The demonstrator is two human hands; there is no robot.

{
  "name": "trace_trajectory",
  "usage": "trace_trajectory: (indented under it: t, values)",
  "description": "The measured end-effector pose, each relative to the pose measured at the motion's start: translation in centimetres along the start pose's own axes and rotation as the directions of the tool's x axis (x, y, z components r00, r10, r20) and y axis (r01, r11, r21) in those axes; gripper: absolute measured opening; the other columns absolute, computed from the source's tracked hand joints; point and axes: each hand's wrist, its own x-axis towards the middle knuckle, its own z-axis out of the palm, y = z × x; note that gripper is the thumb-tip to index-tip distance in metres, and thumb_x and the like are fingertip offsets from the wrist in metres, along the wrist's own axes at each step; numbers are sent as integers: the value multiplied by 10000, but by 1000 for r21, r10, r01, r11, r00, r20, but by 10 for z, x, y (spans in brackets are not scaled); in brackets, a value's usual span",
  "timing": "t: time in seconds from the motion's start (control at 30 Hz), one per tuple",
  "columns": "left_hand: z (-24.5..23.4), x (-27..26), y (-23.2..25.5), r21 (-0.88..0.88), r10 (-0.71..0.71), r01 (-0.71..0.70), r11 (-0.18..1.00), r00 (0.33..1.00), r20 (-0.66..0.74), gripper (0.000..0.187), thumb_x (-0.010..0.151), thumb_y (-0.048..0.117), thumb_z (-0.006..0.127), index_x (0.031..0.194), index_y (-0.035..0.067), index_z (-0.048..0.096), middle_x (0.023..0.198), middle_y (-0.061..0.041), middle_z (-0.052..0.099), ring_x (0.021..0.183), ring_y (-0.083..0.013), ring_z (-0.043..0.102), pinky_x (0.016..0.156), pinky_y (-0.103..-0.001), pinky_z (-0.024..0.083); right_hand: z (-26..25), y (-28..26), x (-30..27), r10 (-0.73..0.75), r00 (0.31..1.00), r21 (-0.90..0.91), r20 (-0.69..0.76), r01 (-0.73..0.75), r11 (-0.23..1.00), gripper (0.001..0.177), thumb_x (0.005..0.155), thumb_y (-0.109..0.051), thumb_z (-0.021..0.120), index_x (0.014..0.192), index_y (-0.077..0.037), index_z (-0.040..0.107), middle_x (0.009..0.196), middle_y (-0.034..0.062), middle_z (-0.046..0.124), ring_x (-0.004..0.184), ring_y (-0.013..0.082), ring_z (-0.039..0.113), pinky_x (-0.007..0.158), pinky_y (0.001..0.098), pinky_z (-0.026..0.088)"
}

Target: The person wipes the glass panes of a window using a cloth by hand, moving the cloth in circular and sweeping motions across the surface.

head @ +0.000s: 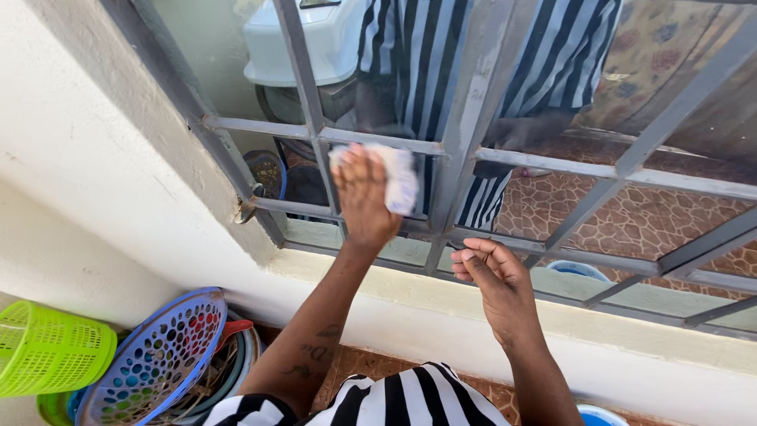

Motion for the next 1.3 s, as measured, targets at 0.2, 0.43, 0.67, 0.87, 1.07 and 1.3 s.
trace_trajectory:
  t: [0.2,0.43,0.67,0.87,1.07,1.3]
  values:
    - [3,-22,13,-34,160,-157,987,979,130,815,1046,616,446,1506,-49,351,1586,-327,271,1501,-481,187,1251,-617,66,23,-4,3,-5,995,-27,102,8,1000,343,978,-152,616,1269,30,634,1105,165,753,967,194,719,883,336,588]
    - [-34,-10,21,5,-230,230,973,972,-42,771,1047,435,444,1595,-85,290,1706,-321,198,1634,-478,134,1320,-634,39,27,-6,5,38,994,-64,102,-31,997,339,979,-158,598,1262,25,637,1108,156,755,976,195,726,875,337,595]
    - [-21,-9,53,-169,44,-25,985,993,110,835,1031,479,456,1553,-140,254,1636,-395,167,1553,-552,121,1274,-625,79,37,-3,12,-53,977,-33,207,62,998,333,996,-150,595,1277,26,635,1103,156,755,962,182,713,875,333,586]
    - [-50,-9,29,-103,-182,179,978,983,-19,763,1072,369,477,1575,-143,218,1638,-447,111,1568,-586,91,1292,-641,71,29,-1,18,-37,986,-24,164,42,999,333,987,-150,610,1266,30,633,1088,170,752,960,187,718,866,340,593]
    - [-6,7,45,-207,-30,42,977,998,63,735,1048,360,492,1564,-109,261,1643,-383,171,1572,-536,131,1299,-635,94,33,2,24,-56,983,-16,176,60,998,348,989,-152,603,1287,27,618,1124,160,747,978,186,714,883,330,580]
    - [-34,-49,38,-312,-47,106,944,980,192,748,1009,257,598,1571,-130,292,1676,-375,182,1583,-563,152,1298,-623,116,24,4,21,-40,988,-27,148,45,999,331,986,-145,602,1265,33,620,1109,164,747,980,191,714,876,332,590]
